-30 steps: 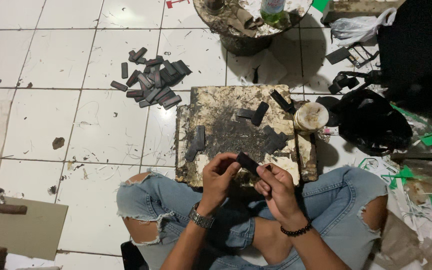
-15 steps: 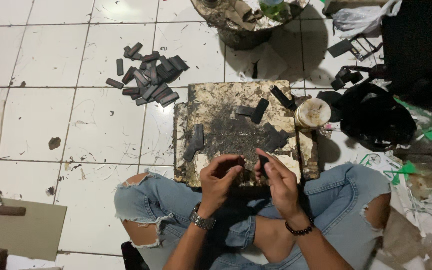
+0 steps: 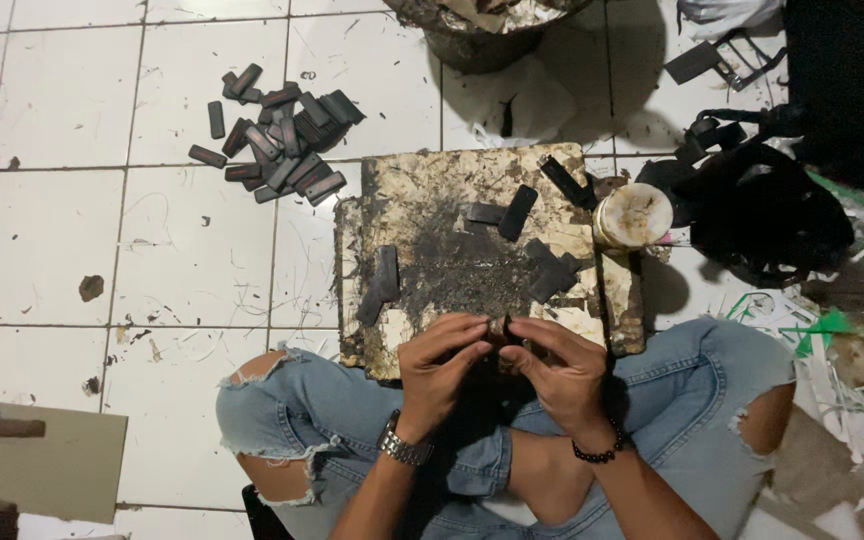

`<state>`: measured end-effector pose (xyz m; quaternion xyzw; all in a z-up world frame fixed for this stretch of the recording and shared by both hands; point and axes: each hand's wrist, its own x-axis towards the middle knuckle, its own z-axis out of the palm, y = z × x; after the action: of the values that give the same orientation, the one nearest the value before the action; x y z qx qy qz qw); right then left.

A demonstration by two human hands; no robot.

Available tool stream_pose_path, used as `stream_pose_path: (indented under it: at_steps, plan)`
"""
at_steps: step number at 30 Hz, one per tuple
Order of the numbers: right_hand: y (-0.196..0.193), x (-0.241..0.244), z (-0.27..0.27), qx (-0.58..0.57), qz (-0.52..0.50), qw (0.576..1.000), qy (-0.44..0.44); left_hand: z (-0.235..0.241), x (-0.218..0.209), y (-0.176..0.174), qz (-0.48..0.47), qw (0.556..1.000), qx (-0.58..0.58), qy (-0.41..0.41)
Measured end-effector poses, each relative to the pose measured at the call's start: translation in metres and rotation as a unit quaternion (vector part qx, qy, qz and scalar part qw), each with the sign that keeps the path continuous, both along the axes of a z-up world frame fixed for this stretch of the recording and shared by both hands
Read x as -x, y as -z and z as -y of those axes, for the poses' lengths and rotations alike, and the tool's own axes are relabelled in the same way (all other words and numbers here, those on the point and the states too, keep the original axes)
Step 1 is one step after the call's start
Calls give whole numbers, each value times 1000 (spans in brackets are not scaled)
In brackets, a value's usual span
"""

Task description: The person sits on the floor and assembles small black rectangular components by hand. They pick up pieces, fit them together, and place the assembled units on a wooden board.

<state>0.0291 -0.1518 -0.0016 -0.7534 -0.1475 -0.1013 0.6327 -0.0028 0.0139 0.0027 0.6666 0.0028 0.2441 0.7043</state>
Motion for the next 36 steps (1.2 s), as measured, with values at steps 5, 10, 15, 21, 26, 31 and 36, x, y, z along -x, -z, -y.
stream_pose_path:
  at_steps: [5, 10, 15, 21, 26, 31, 36]
  plan:
    - [1, 1, -3, -14, 1, 1000, 10, -1, -2, 1, 0, 1000, -8, 2]
    - [-1, -3, -6, -13, 34, 999, -3, 1, -3, 0, -2, 1000, -12, -5]
    - [-1, -5, -7, -5, 39, 999, -10, 2, -5, -1, -5, 1000, -19, -17]
    - [1, -6, -5, -12, 44, 998, -37, 2, -4, -2, -4, 999, -23, -24]
    - [4, -5, -5, -9, 49, 998, -44, 2, -5, -1, 3, 999, -26, -22]
    - [4, -4, -6, -12, 44, 998, -43, 2, -5, -4, 2, 999, -25, -25]
    - [4, -4, -6, -15, 39, 998, -49, 2, -5, -1, 6, 999, -27, -25]
